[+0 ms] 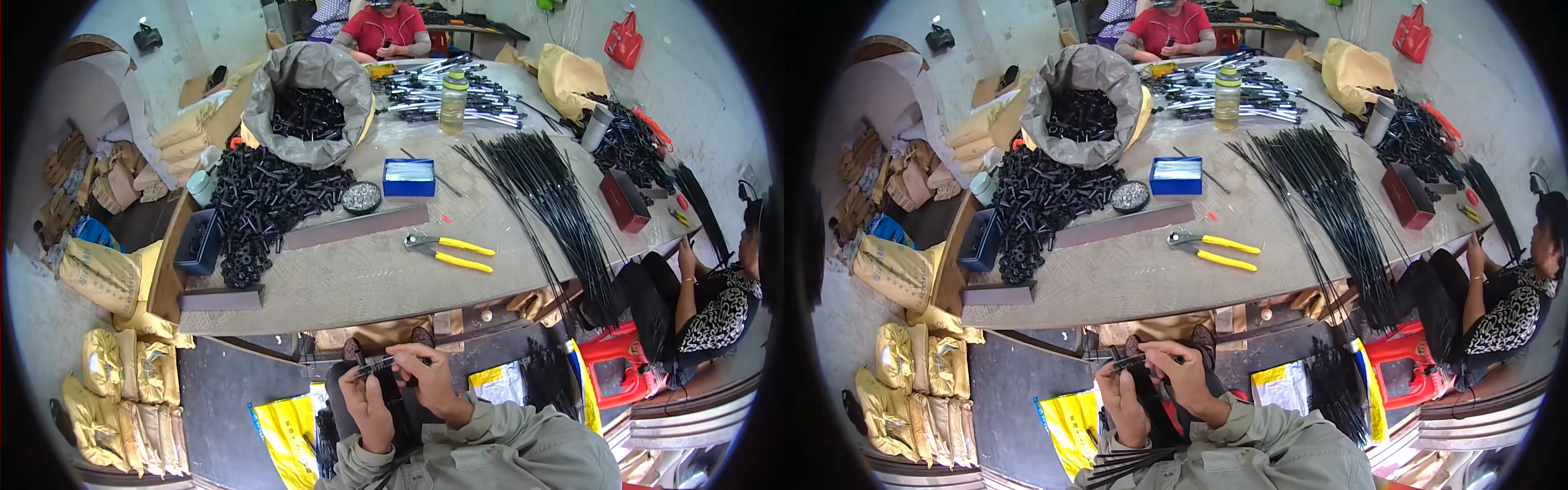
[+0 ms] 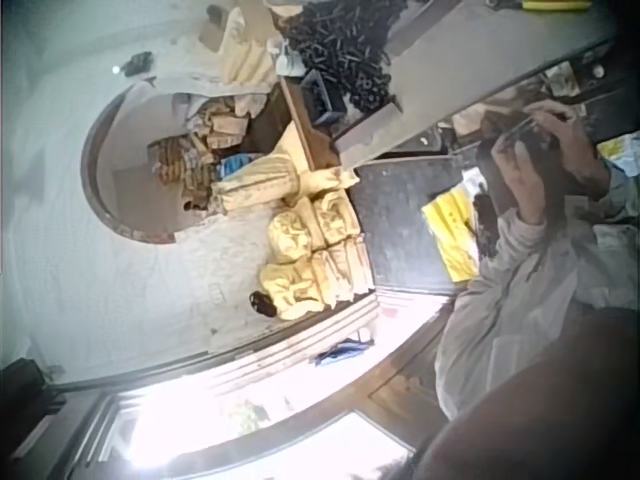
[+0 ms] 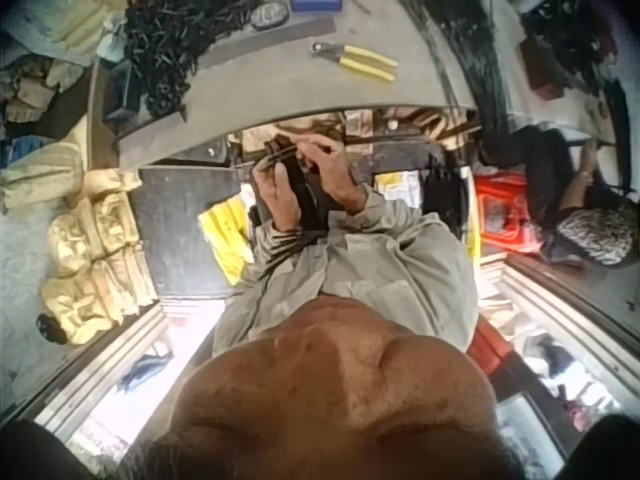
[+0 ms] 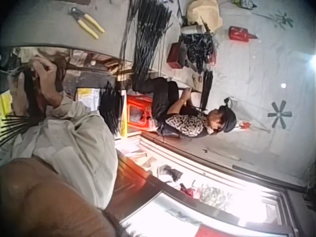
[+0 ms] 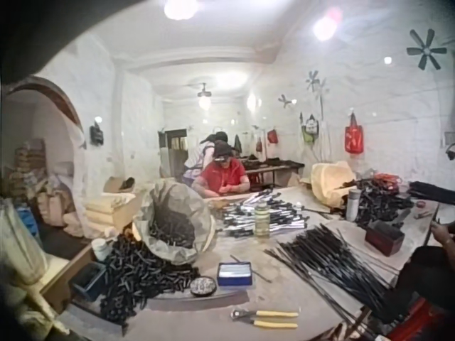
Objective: Assembling bundles of black rods into plastic connectors at a factory workbench.
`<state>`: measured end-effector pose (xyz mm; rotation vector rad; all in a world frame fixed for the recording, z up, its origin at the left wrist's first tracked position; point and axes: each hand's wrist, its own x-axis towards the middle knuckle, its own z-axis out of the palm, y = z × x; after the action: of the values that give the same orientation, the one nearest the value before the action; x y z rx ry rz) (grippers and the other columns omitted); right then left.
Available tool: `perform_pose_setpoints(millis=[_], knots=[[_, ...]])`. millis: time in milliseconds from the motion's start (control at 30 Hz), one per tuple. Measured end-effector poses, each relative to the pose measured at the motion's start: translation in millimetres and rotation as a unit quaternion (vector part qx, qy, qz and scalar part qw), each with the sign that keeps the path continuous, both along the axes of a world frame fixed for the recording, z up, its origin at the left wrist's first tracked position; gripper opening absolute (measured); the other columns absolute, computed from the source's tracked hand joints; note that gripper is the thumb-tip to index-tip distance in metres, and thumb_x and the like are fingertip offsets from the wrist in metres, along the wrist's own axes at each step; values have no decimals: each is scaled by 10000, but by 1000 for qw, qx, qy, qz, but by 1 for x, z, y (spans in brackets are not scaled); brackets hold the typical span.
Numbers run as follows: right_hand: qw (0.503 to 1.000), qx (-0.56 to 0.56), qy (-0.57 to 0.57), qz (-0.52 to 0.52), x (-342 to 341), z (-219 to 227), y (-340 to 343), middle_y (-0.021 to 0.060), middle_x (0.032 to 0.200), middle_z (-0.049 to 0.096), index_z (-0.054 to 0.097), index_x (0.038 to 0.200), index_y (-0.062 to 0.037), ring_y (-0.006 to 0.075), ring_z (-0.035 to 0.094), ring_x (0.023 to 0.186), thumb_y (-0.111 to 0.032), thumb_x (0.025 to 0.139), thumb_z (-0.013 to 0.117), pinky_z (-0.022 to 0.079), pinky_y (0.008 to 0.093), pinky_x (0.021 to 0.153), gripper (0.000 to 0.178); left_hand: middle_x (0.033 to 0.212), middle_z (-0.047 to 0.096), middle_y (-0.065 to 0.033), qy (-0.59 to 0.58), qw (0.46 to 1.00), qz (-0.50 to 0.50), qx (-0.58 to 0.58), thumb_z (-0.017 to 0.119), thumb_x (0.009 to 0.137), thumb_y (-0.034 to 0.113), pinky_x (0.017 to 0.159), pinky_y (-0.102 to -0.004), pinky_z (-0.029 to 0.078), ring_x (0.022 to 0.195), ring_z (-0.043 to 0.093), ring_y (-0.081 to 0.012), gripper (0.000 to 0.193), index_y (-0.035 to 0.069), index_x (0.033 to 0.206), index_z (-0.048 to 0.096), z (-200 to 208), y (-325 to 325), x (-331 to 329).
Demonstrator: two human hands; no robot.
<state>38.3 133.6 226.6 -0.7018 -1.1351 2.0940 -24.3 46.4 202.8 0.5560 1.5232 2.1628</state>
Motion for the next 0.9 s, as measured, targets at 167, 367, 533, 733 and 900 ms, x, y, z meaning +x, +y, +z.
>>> perform_pose_setpoints(millis=[167, 367, 533, 733, 900], knots=[[1000, 11, -7, -8, 5, 1, -4, 7, 714, 567, 622, 959, 13, 32, 474, 586, -112, 854, 568, 399, 184, 510, 172, 978, 518, -108, -27, 999, -22, 7, 409, 913, 49, 693, -248, 478, 837, 537, -139, 192, 1, 1094, 366, 11, 0, 4], [999, 12, 12, -31, 1, 0, -2, 29, 697, 582, 624, 887, 12, 45, 491, 571, -71, 830, 573, 388, 187, 496, 112, 935, 557, -128, 3, 1000, -13, 2, 404, 921, 73, 666, -264, 489, 744, 575, -168, 204, 16, 1109, 349, -2, -4, 3], [999, 21, 16, -33, 3, -6, -7, 31, 712, 593, 617, 878, 10, 39, 487, 576, -74, 828, 584, 397, 185, 500, 103, 940, 557, -129, -6, 1000, -24, 15, 410, 925, 86, 676, -267, 493, 754, 574, -169, 210, 17, 1114, 350, 5, -7, 5], [999, 32, 16, -29, 4, -3, -5, 28, 717, 590, 600, 895, 9, 32, 481, 588, -90, 843, 581, 414, 187, 506, 113, 946, 558, -130, -15, 999, -32, 7, 411, 925, 90, 675, -268, 494, 757, 574, -171, 210, 18, 1113, 351, 6, -5, 5], [998, 54, 15, -40, 4, -8, -5, 27, 716, 589, 595, 895, 10, 31, 479, 587, -91, 843, 582, 414, 187, 506, 115, 947, 560, -129, 21, 1000, -12, -3, 410, 925, 90, 667, -264, 492, 743, 573, -165, 204, 19, 1107, 353, -9, -6, 2]])
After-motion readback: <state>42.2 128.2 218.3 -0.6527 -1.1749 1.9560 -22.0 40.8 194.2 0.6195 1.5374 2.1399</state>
